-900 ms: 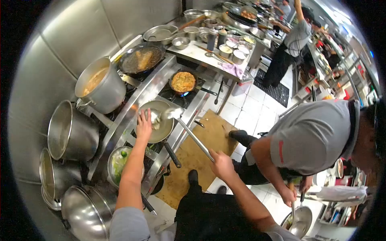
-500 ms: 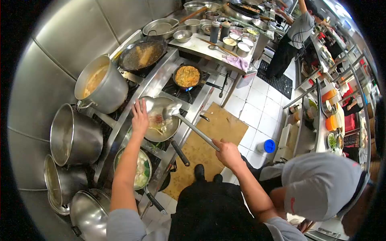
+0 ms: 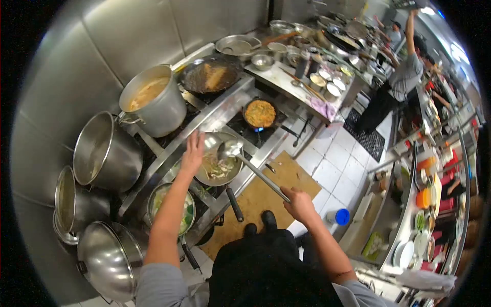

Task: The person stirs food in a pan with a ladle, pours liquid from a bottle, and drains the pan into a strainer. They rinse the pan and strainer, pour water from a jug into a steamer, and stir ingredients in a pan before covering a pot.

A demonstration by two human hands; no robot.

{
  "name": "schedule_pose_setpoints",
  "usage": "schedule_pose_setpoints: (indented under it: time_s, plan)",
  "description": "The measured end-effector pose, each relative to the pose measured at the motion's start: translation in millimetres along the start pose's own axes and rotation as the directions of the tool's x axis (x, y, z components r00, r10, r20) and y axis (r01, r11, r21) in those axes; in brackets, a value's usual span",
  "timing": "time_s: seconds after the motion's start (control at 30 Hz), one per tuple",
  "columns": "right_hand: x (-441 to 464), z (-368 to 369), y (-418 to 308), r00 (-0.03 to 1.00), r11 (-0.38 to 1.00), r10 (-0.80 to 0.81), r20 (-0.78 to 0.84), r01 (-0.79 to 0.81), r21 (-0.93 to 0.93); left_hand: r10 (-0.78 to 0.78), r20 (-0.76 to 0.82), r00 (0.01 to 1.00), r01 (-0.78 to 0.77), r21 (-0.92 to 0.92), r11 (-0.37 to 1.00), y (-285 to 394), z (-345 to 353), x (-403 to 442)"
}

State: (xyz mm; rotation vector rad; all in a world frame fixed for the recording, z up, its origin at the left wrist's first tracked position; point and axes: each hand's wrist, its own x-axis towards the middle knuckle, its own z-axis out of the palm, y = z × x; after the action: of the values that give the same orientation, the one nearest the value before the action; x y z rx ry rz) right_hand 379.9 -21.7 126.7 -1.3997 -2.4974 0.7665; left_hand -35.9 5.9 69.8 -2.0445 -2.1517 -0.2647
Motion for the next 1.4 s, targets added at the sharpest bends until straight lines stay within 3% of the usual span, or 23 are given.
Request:
schedule_pose_setpoints:
  time_s: [0.07,0.13,0.2,0.27,0.3,0.33,0.4,0.47,0.53,0.57,0.63,0.73,0.8,0.83,0.93,0.97,1.0,1.07,1.2,1.23,1.27,1.33,1.4]
  plan:
    - [5,-6,9,0.997,0.997,-0.071,0.000,0.071,-0.022,-0.172,-0.141,0.975,0.154,-0.127,0.980,7,-1,-3]
    - [18,-14,13,0.997,0.996,-0.079,0.020,0.078,0.034,-0.044,0.003,0.999,0.044,-0.050,0.998,19,10,-8]
    - [33,-19,29,0.988,0.987,-0.154,0.032,0.152,0.043,-0.149,0.007,0.989,0.149,-0.012,0.989,13,-8,-13]
    - [50,-30,50,0.968,0.966,-0.249,0.039,0.246,0.076,-0.490,-0.291,0.822,0.391,-0.338,0.856,0,-21,-20]
    - [58,-42,48,0.974,0.963,-0.208,0.091,0.187,0.195,-0.688,-0.284,0.668,0.483,-0.537,0.692,-7,-40,-24]
    - [61,-55,45,0.971,0.945,-0.170,0.165,0.114,0.307,-0.820,-0.187,0.542,0.411,-0.792,0.452,-35,-42,-36]
    - [79,-64,66,0.901,0.738,-0.147,0.408,-0.174,0.651,-0.843,0.331,0.425,0.133,-0.944,-0.303,-20,-124,-79]
    - [91,-77,71,0.878,0.672,-0.207,0.432,-0.193,0.715,-0.896,0.276,0.349,0.052,-0.960,-0.276,-5,-166,-142]
    - [109,-75,74,0.751,0.568,-0.330,0.572,-0.326,0.756,-0.944,0.179,0.277,0.089,-0.983,-0.160,25,-221,-209]
    - [118,-78,62,0.691,0.548,-0.399,0.603,-0.348,0.760,-0.973,0.168,0.161,0.081,-0.984,-0.156,47,-242,-247]
    - [136,-76,45,0.640,0.558,-0.432,0.636,-0.364,0.746,-0.973,0.169,-0.158,0.384,-0.897,-0.218,90,-270,-306]
    - [165,-38,44,0.554,0.677,-0.484,0.678,-0.254,0.691,-0.928,0.000,-0.374,0.172,-0.983,-0.069,162,-275,-416]
    - [172,-15,40,0.472,0.720,-0.551,0.688,-0.148,0.678,-0.899,-0.047,-0.435,0.065,-0.998,0.020,217,-286,-466]
    - [142,-31,-3,0.490,0.824,-0.429,0.759,-0.131,0.551,-0.825,-0.101,-0.555,-0.005,-0.992,0.124,245,-285,-495]
    - [136,-9,-41,0.257,0.926,-0.375,0.891,0.069,0.371,-0.419,-0.152,-0.895,-0.001,-0.940,0.342,314,-278,-569]
    - [109,-8,-68,0.252,0.942,-0.318,0.914,-0.028,0.336,-0.298,-0.227,-0.927,0.091,-0.909,0.408,335,-266,-602]
    - [93,1,-83,0.230,0.927,-0.373,0.899,0.056,0.371,-0.169,-0.299,-0.939,0.192,-0.866,0.461,354,-254,-635]
    - [69,21,-112,0.005,0.911,-0.371,0.929,0.195,0.363,0.026,-0.205,-0.978,0.188,-0.833,0.521,391,-243,-669]
    - [-8,46,-171,-0.131,0.895,-0.268,0.955,0.333,0.297,0.069,-0.013,-0.998,0.048,-0.845,0.533,480,-188,-755]
    - [-29,49,-178,-0.064,0.744,-0.457,0.887,0.519,0.420,0.094,0.030,-0.995,0.026,-0.841,0.540,499,-178,-769]
    - [-49,61,-191,-0.087,0.734,-0.453,0.887,0.528,0.427,0.119,0.029,-0.992,0.041,-0.838,0.544,519,-167,-790]
    - [-86,79,-217,-0.244,0.757,-0.367,0.898,0.482,0.441,0.353,0.053,-0.934,0.066,-0.946,0.316,553,-148,-824]
    - [-84,115,-216,-0.245,0.803,-0.204,0.948,0.511,0.305,0.364,0.086,-0.927,0.022,-0.959,0.283,578,-146,-836]
